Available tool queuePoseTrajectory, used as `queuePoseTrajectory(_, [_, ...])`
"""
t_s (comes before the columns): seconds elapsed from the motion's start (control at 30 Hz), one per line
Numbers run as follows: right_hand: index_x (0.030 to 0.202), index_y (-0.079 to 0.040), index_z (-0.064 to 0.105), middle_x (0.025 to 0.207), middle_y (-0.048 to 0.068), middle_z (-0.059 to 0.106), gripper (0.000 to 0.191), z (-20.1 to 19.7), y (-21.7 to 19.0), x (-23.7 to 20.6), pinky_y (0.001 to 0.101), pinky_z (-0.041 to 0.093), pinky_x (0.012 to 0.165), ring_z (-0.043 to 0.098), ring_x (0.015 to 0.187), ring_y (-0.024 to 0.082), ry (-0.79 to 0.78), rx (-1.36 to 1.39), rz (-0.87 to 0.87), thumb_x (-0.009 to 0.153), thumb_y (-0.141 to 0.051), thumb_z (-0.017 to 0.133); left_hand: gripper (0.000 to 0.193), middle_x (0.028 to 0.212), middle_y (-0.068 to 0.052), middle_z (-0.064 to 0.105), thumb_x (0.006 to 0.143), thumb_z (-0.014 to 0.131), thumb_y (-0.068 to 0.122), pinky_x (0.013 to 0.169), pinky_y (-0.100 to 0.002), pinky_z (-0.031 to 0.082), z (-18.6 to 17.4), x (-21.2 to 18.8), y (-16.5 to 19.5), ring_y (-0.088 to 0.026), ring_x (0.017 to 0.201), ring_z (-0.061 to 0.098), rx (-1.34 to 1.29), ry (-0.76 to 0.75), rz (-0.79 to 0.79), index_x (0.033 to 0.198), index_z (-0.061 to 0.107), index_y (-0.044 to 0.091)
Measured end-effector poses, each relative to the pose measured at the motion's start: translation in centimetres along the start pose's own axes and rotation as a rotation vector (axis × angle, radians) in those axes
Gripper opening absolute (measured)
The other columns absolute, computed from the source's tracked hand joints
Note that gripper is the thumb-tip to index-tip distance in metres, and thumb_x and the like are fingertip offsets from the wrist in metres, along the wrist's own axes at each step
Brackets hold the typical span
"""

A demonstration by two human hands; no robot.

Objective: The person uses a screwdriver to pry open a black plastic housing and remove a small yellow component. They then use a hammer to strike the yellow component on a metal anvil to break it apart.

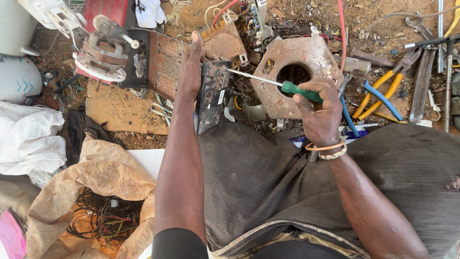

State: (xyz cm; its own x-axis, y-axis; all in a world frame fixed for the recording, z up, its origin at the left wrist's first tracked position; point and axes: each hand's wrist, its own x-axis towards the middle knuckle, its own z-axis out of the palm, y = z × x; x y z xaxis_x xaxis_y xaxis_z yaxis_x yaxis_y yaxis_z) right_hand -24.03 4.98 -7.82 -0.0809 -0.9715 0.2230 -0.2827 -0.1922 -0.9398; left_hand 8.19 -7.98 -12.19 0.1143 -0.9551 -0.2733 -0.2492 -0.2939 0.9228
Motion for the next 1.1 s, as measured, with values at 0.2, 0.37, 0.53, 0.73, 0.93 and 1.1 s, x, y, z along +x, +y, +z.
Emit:
queuePoseTrajectory(0.2, [0.118,-0.01,0.061,0.096,0.008,0.063,0.027,-0.1,-0.5,0.6,0.033,0.059,0.06,0.067,0.074,0.014,-0.071,-0.119,0.512,0.099,-0.027,0.072,0.075,0.078,-0.003,0.069,0.1,0.036,0.08,0.079,-0.033,0.049,-0.2,0.4,-1.1,-0.01,0.074,0.06,0.107,0.018,0.094,0.083,0.057,0.011])
queuePoseTrajectory(0.37, [0.106,-0.004,0.067,0.107,0.015,0.058,0.044,-0.7,-0.5,0.5,0.0377,0.063,0.084,0.064,0.101,0.025,0.001,-0.197,-0.177,0.113,-0.047,0.062,0.076,0.07,-0.002,0.064,0.093,0.038,0.082,0.063,-0.035,0.049,0.2,0.8,-1.4,-0.012,0.062,0.054,0.046,0.036,0.007,0.075,0.061,0.012])
queuePoseTrajectory(0.53, [0.113,-0.005,0.066,0.087,0.007,0.063,0.049,-0.9,-1.0,0.6,0.0324,0.053,0.058,0.065,0.072,0.015,-0.178,-0.247,0.313,0.101,-0.052,0.057,0.08,0.069,-0.002,0.067,0.089,0.04,0.083,0.061,-0.031,0.051,0.3,0.8,-1.0,-0.01,0.062,0.06,0.041,0.05,0.019,0.074,0.068,0.01])
queuePoseTrajectory(0.73, [0.112,0.003,0.064,0.1,0.014,0.06,0.045,-0.7,-1.3,0.7,0.0352,0.056,0.075,0.063,0.089,0.023,-0.055,-0.293,-0.16,0.105,-0.042,0.063,0.08,0.069,-0.002,0.064,0.09,0.042,0.083,0.06,-0.032,0.048,0.1,0.8,-1.1,-0.011,0.061,0.056,0.024,0.046,-0.027,0.077,0.065,0.009])
queuePoseTrajectory(0.93, [0.11,-0.009,0.067,0.103,0.012,0.063,0.031,-0.8,-1.1,1.0,0.0409,0.056,0.085,0.064,0.098,0.025,-0.063,-0.261,0.032,0.106,-0.039,0.066,0.083,0.07,-0.002,0.065,0.09,0.039,0.083,0.067,-0.037,0.049,0.0,1.2,-1.8,-0.014,0.067,0.058,0.065,0.061,-0.008,0.081,0.069,0.006])
queuePoseTrajectory(1.1, [0.113,-0.018,0.07,0.098,0.009,0.069,0.017,-0.8,-0.5,0.4,0.0406,0.054,0.082,0.064,0.093,0.024,-0.159,-0.258,0.441,0.104,-0.032,0.066,0.09,0.066,-0.001,0.064,0.098,0.031,0.081,0.073,-0.037,0.051,0.0,1.3,-2.0,-0.011,0.063,0.058,0.162,0.038,0.099,0.076,0.075,0.006])
